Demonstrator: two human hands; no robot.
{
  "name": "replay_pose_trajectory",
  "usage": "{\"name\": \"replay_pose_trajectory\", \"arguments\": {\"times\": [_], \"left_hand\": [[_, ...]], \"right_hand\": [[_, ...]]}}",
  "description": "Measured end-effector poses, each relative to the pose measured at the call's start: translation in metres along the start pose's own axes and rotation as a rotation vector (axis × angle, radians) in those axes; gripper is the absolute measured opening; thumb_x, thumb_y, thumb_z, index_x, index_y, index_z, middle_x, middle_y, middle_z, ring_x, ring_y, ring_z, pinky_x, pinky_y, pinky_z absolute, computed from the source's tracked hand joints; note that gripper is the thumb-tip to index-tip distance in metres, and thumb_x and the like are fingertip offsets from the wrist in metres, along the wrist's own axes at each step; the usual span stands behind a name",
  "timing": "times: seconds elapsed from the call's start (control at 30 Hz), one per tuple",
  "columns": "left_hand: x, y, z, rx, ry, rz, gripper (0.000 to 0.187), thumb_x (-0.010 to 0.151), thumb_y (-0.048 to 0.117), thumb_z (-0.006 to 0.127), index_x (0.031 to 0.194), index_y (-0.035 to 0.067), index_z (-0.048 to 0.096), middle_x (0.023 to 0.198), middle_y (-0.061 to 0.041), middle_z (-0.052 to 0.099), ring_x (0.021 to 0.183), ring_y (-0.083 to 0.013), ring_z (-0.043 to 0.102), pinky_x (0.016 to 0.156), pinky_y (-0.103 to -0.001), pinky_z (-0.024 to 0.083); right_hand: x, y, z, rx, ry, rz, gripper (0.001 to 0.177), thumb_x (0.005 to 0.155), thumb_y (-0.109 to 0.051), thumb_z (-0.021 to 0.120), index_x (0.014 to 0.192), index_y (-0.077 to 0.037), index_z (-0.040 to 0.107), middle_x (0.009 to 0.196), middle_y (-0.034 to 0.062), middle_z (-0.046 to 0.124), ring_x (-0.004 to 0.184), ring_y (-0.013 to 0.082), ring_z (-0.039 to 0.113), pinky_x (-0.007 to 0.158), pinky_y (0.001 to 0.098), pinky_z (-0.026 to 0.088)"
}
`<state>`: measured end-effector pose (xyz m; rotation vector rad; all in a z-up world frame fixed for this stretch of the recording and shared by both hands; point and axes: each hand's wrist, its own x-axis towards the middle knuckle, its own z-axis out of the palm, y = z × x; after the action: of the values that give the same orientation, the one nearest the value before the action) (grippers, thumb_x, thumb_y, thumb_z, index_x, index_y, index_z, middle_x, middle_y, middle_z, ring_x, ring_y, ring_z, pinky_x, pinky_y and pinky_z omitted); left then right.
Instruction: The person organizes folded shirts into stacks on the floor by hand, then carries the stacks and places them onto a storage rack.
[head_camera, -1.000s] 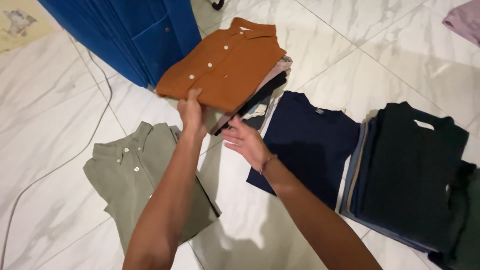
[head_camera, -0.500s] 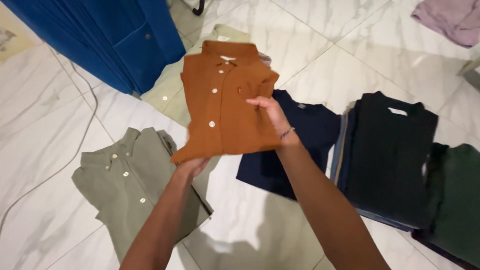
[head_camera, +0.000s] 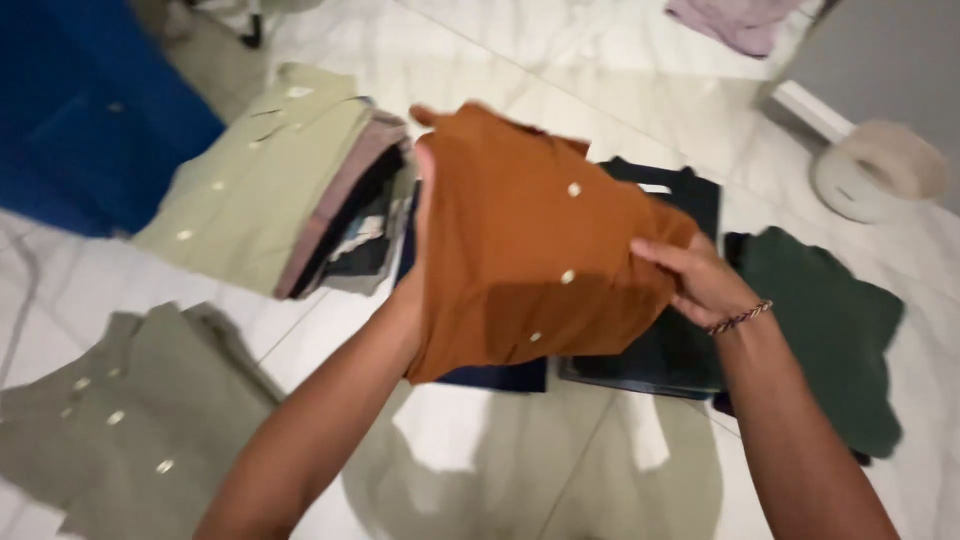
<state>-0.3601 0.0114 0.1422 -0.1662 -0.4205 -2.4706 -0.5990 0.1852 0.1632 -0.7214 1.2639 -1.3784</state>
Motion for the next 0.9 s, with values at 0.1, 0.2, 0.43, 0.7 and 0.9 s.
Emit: {"name": "replay_pose_trajectory", "arguments": {"times": [0.1,0.2,0.43,0.7,0.9], "left_hand": [[0.066,-0.031,0.007,-0.021,-0.237,-0.05,0.087,0.104,0.08,0.038,0.152,0.007,0.048,0.148,-0.015,0.054,0.136,-0.0312,0.053,0.113,-0.048,0.05],[0.115,-0.061,-0.002,0.005,-0.366,-0.141,0.091,0.097,0.081,0.035,0.149,0.008,0.048,0.145,-0.016,0.056,0.133,-0.0335,0.055,0.11,-0.053,0.05],[0.136,-0.15,-0.105,0.23,0.249,-0.309,0.1,0.089,0.085,0.02,0.157,0.015,0.037,0.16,-0.015,0.043,0.14,-0.0357,0.048,0.111,-0.053,0.043],[0.078,-0.186,-0.121,0.908,0.827,-0.655,0.063,0.098,0.03,0.049,0.158,0.03,0.028,0.164,-0.005,0.034,0.15,-0.0309,0.032,0.112,-0.068,0.036],[0.08,-0.195,-0.12,0.649,0.563,-0.408,0.053,0.103,0.02,0.047,0.154,0.022,0.035,0.156,-0.009,0.043,0.143,-0.0278,0.042,0.113,-0.05,0.04]], "right_hand": [[-0.009,-0.041,-0.015,-0.035,0.178,-0.323,0.058,0.092,-0.008,0.068,0.146,-0.004,0.048,0.135,0.0115,0.064,0.111,0.0208,0.071,0.082,0.0331,0.063],[-0.011,-0.076,-0.048,-0.054,0.163,-0.457,0.054,0.097,-0.006,0.067,0.147,0.0,0.046,0.133,0.0159,0.064,0.105,0.0257,0.072,0.075,0.0358,0.065],[0.044,0.037,-0.219,-0.605,0.583,-0.048,0.046,0.09,-0.018,0.075,0.131,0.0,0.063,0.116,0.0103,0.072,0.096,0.0199,0.07,0.079,0.0345,0.058],[0.064,0.209,-0.292,-1.022,0.924,-0.15,0.023,0.103,-0.022,0.059,0.117,-0.005,0.067,0.115,0.0229,0.07,0.107,0.0414,0.066,0.093,0.0459,0.051],[0.025,0.099,-0.251,-0.905,1.03,-0.263,0.023,0.104,-0.02,0.056,0.12,-0.005,0.065,0.116,0.02,0.072,0.106,0.0367,0.07,0.091,0.0442,0.054]]}}
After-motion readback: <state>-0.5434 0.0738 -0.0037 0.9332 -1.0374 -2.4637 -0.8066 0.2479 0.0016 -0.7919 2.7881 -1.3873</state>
